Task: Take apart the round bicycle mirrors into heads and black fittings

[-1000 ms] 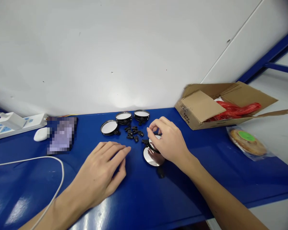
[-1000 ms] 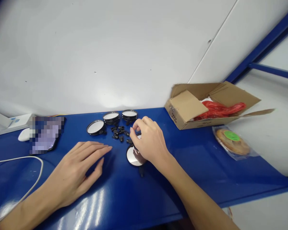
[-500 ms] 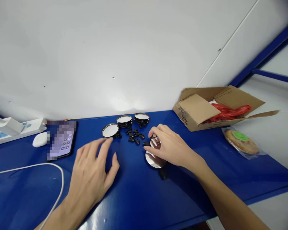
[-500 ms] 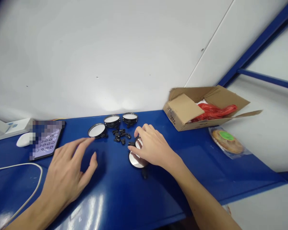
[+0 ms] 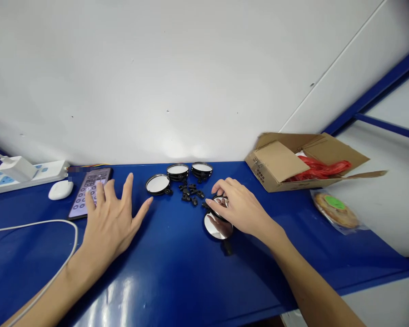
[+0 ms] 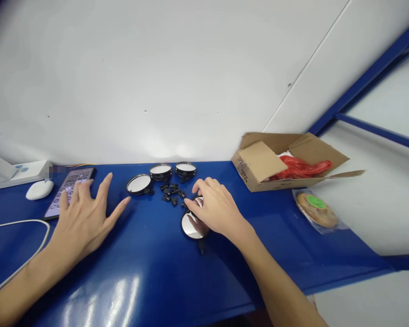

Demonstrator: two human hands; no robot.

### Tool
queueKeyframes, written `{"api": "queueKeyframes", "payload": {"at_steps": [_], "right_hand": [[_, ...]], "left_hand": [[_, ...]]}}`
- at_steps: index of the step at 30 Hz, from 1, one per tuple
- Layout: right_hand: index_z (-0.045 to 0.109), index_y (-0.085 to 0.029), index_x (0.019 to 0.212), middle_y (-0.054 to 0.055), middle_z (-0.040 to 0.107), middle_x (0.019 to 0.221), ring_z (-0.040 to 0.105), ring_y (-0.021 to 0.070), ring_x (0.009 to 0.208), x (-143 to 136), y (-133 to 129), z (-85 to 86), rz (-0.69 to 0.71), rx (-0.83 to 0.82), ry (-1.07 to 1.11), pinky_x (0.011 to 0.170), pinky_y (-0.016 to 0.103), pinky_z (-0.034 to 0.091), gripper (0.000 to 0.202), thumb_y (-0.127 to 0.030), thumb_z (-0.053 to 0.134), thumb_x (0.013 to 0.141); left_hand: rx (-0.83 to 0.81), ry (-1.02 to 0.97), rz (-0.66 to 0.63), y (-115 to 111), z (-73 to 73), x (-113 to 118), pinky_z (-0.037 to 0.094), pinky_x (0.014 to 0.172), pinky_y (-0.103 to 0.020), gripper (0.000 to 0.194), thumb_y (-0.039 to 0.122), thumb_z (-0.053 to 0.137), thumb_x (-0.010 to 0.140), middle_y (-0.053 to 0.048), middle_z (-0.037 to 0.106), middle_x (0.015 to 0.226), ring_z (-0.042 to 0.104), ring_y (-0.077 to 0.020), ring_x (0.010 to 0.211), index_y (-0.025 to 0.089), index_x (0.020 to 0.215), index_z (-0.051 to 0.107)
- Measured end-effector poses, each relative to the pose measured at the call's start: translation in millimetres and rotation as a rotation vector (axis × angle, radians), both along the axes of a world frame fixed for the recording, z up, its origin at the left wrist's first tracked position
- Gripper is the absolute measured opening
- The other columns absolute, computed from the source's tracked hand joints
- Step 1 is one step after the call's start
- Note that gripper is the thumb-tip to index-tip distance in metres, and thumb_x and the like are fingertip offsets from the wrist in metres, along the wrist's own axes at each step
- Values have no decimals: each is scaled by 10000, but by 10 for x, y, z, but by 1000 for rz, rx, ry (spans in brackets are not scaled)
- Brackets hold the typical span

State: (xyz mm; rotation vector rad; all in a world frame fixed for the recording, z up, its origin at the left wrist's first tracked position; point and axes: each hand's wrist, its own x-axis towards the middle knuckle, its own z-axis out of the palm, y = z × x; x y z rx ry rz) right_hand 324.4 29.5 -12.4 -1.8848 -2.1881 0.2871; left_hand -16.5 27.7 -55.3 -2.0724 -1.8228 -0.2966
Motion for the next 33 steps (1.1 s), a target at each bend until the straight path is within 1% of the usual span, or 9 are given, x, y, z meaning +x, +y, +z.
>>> {"api": "queueKeyframes", "payload": {"at_steps": [2,3,9,14,20,24,27,30,33], "right_hand": [[684,-263,1136,90,715,1182,688,347,1162,5,-1,-15,-11,6,-10,987,483,528,201,-454,744,1111],[681,-261,1132,98,707,1186,678,356,1166,15,-3,-20,-16,6,-14,996,494,529,215,-461,752,1104],[654,-248,1190,133,666,1265,647,379,1223,115,-36,-18,-52,-32,-8,1009,520,569,337,-547,759,1078],[645,-263,1210,113,662,1247,683,369,1207,113,-82,48,-64,-110,-12,891,471,578,358,-562,775,1062],[629,-280,1272,89,646,1285,724,333,1107,86,-125,181,-66,-256,3,905,469,557,474,-685,759,1065],[618,-283,1268,58,630,1269,723,283,982,84,-127,186,-59,-277,-25,860,444,534,367,-536,778,1057],[612,-282,1198,30,617,1208,697,241,898,93,-120,164,-55,-282,9,821,415,524,287,-452,777,1036],[612,-284,1146,8,611,1160,672,206,835,125,-110,164,-64,-284,80,796,389,533,256,-385,795,999],[629,-284,1160,8,619,1163,658,184,808,148,-97,191,-80,-220,154,783,375,550,239,-329,789,988]], "left_hand": [[37,-34,-30,66,0,-23,437,1283,-796,882,658,411,1210,-433,536,1674,522,-674,1620,17,1810,495],[50,-48,-46,82,5,-24,447,1277,-795,878,655,393,1214,-437,531,1677,524,-680,1616,10,1798,505],[95,-105,-169,11,38,48,579,1152,-761,874,662,342,1231,-423,622,1566,697,-642,1420,-18,1727,573],[126,-134,-310,-91,44,118,648,1068,-663,759,613,389,1249,-326,738,1457,782,-534,1273,20,1664,615],[195,-177,-442,-167,50,166,637,917,-535,539,493,481,1262,-211,808,1293,815,-402,1026,88,1583,635],[210,-203,-460,-172,62,162,615,876,-492,447,436,505,1265,-168,826,1216,806,-355,937,119,1546,647],[207,-233,-493,-166,86,137,598,868,-468,394,394,523,1265,-144,830,1167,808,-331,923,128,1523,659],[194,-267,-545,-147,123,108,591,900,-448,349,349,555,1258,-131,824,1160,812,-311,962,128,1501,671],[171,-308,-632,-137,156,103,596,965,-430,337,281,621,1231,-136,816,1231,806,-292,1033,121,1525,666]]}}
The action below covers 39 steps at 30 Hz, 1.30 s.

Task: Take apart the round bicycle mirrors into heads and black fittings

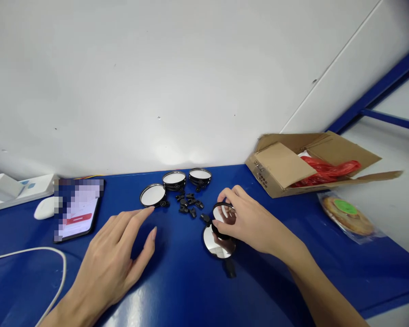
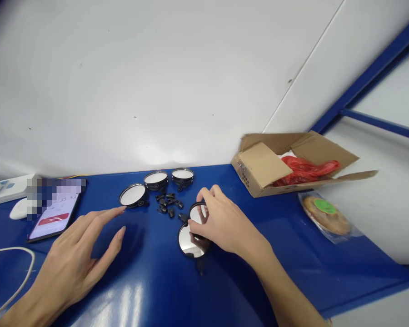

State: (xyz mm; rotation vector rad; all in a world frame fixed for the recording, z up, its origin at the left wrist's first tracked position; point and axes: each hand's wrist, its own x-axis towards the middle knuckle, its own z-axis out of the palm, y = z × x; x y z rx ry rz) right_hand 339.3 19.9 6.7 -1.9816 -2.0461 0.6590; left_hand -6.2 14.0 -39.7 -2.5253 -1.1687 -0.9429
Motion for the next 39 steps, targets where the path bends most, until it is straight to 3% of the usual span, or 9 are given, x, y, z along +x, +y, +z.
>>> {"api": "queueKeyframes", "payload": {"at_steps": [3,8,12,14,16,18,23,31,39], "right_hand": [[660,-293,1281,42,644,1279,708,199,913,-65,8,12,77,129,150,847,381,597,303,-336,793,1012],[632,-321,1476,46,672,1313,696,251,1099,-456,-64,-32,463,255,488,971,412,612,720,-296,976,844],[586,-319,1448,8,675,1259,675,200,1004,-775,-138,-27,581,165,644,874,348,602,819,-305,1036,764],[600,-315,1451,6,706,1252,693,202,1017,-841,-119,-37,593,181,667,889,351,606,787,-348,1045,802],[626,-295,1449,25,735,1265,707,218,1057,-835,-68,-90,604,301,685,936,373,612,714,-423,1033,875],[658,-259,1387,50,745,1239,707,225,1056,-777,-12,-181,598,486,683,931,379,613,559,-468,974,975],[699,-232,1218,52,772,1057,681,211,950,-605,17,-366,596,727,573,848,371,602,47,-263,710,1185],[690,-198,1256,65,819,964,702,230,816,-544,-18,-289,541,847,443,775,425,626,233,-102,707,1045],[717,-221,1243,44,801,996,643,188,779,-497,46,-383,608,815,451,764,393,545,179,-112,678,1107]], "left_hand": [[-5,-98,-64,-27,5,29,606,1008,-405,401,164,723,1166,-134,814,1285,803,-269,1068,131,1563,671],[-83,-138,-195,-150,-86,74,677,1162,-451,568,156,706,1165,-174,715,1628,799,-319,1384,269,1719,650],[-126,-257,-130,-250,-214,61,782,955,-409,479,278,704,1208,-102,780,1569,880,-293,1222,428,1662,727],[-142,-324,-35,-256,-246,34,792,796,-350,514,364,767,1192,-87,846,1408,910,-266,1051,383,1699,688],[-120,-345,-13,-225,-232,-10,790,853,-368,447,351,759,1198,-65,855,1384,913,-265,1054,374,1644,735],[-71,-260,-113,-173,-176,-58,745,1009,-381,388,189,652,1226,-69,818,1495,894,-243,1135,361,1530,821],[-106,-161,-279,-98,-46,-121,679,920,-282,349,126,577,1242,-88,873,1260,858,-189,1041,221,1477,818],[-96,-107,-214,-206,-115,-235,726,974,-461,449,117,507,1229,-138,920,1316,886,-312,1187,251,1515,827],[-21,-198,-307,-52,40,-87,663,853,-357,338,42,614,1181,-119,886,1151,798,-221,928,165,1411,828]]}}
